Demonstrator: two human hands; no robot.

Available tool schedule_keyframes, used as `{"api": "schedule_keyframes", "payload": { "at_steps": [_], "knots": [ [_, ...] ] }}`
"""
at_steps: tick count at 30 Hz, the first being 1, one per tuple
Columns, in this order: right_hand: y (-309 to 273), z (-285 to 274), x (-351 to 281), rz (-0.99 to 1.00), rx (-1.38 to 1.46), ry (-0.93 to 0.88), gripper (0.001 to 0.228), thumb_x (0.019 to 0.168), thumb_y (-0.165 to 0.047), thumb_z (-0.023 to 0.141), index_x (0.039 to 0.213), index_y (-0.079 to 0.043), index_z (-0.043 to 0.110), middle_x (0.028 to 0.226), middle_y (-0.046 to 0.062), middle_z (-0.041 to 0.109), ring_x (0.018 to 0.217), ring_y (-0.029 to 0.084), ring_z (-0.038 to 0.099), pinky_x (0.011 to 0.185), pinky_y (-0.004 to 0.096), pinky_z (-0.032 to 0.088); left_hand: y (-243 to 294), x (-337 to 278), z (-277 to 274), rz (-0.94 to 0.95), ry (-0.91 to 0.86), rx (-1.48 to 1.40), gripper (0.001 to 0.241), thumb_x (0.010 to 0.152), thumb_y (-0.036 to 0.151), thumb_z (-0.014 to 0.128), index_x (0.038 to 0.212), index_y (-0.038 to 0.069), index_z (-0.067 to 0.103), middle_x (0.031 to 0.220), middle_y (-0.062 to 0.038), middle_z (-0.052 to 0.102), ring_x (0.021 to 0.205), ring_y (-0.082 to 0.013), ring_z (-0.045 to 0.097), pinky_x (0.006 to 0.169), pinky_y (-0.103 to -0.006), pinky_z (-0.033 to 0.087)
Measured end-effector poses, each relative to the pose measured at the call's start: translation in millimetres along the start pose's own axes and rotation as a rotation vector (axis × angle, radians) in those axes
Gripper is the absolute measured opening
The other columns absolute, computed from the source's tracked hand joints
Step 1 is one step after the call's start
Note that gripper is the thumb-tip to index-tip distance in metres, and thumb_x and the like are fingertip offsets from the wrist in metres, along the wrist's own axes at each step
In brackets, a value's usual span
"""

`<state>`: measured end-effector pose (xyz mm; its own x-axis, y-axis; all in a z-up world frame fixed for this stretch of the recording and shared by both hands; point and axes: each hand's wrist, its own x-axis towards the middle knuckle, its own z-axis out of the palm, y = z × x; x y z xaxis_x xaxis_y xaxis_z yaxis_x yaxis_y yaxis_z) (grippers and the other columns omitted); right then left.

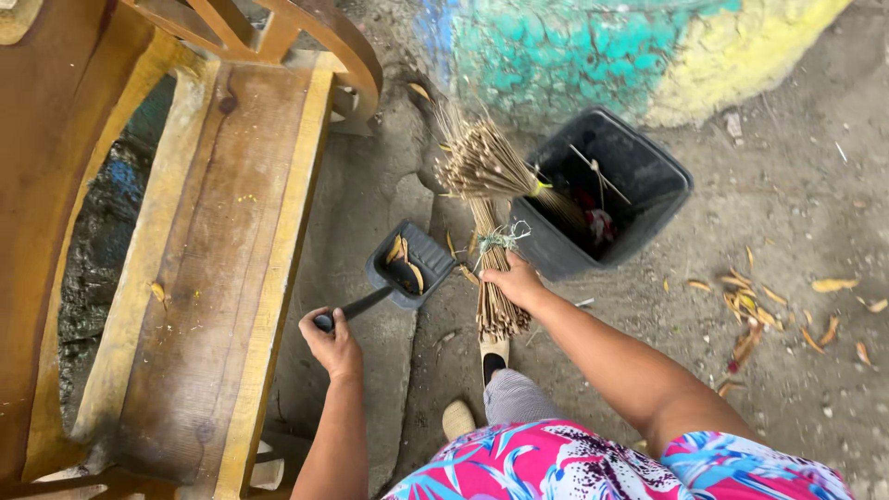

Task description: The person sweeps leaves and small sticks into a dustpan using a bundle of twigs and then empties the contents into a black bin.

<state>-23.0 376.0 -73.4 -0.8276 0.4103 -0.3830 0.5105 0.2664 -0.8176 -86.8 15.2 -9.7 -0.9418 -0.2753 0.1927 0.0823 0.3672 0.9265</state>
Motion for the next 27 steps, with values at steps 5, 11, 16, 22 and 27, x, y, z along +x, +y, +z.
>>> {"api": "schedule_keyframes", "payload": {
  "at_steps": [5, 11, 16, 22, 27],
  "knots": [
    [0.9, 21.9, 100.7, 0.098, -0.125, -0.018, 0.099, 0.077, -0.044, 0.08, 0.153, 0.001, 0.036, 0.144, 0.026, 0.056, 0.131, 0.036, 0.058, 0.11, 0.039, 0.045, 4.2, 8.5, 9.2, -0.072, 0.046, 0.112, 0.023, 0.095, 0.01, 0.071, 0.113, 0.004, 0.058, 0.105, -0.009, 0.056, 0.095, -0.0194, 0.054, 0.088, -0.0334, 0.047],
    [-17.1, 64.7, 155.1, 0.173, -0.439, -0.226, 0.075, 0.08, -0.046, 0.075, 0.139, -0.001, 0.061, 0.135, 0.026, 0.067, 0.123, 0.037, 0.067, 0.106, 0.04, 0.052, -5.8, 10.9, 14.7, -0.118, 0.048, 0.148, 0.025, 0.094, 0.009, 0.071, 0.115, 0.005, 0.059, 0.106, -0.009, 0.06, 0.096, -0.0198, 0.056, 0.09, -0.0334, 0.048],
    [-31.0, 53.6, 113.8, 0.239, -0.65, -0.318, 0.056, 0.084, -0.039, 0.072, 0.13, -0.008, 0.065, 0.134, 0.021, 0.064, 0.124, 0.037, 0.062, 0.105, 0.045, 0.05, -11.8, 10.3, 14.0, -0.16, 0.002, 0.176, 0.025, 0.094, 0.006, 0.07, 0.116, 0.004, 0.058, 0.107, -0.01, 0.057, 0.098, -0.0214, 0.054, 0.09, -0.0348, 0.047],
    [27.5, 3.2, -5.0, 0.308, -0.865, -0.43, 0.054, 0.083, -0.022, 0.066, 0.135, -0.006, 0.062, 0.129, 0.021, 0.068, 0.118, 0.036, 0.068, 0.101, 0.044, 0.054, -36.1, 9.6, -8.2, -0.004, -0.057, 0.181, 0.028, 0.092, 0.0, 0.07, 0.117, 0.003, 0.057, 0.109, -0.012, 0.056, 0.101, -0.0237, 0.055, 0.094, -0.0363, 0.046],
    [86.0, -26.8, -165.2, 0.43, -1.031, -0.45, 0.062, 0.087, -0.024, 0.063, 0.146, -0.013, 0.05, 0.129, 0.015, 0.07, 0.118, 0.033, 0.069, 0.1, 0.046, 0.055, -53.9, 5.8, -37.0, 0.005, -0.122, 0.107, 0.027, 0.093, -0.001, 0.068, 0.117, 0.003, 0.056, 0.108, -0.011, 0.053, 0.097, -0.0229, 0.052, 0.092, -0.037, 0.047]
  ]
}}
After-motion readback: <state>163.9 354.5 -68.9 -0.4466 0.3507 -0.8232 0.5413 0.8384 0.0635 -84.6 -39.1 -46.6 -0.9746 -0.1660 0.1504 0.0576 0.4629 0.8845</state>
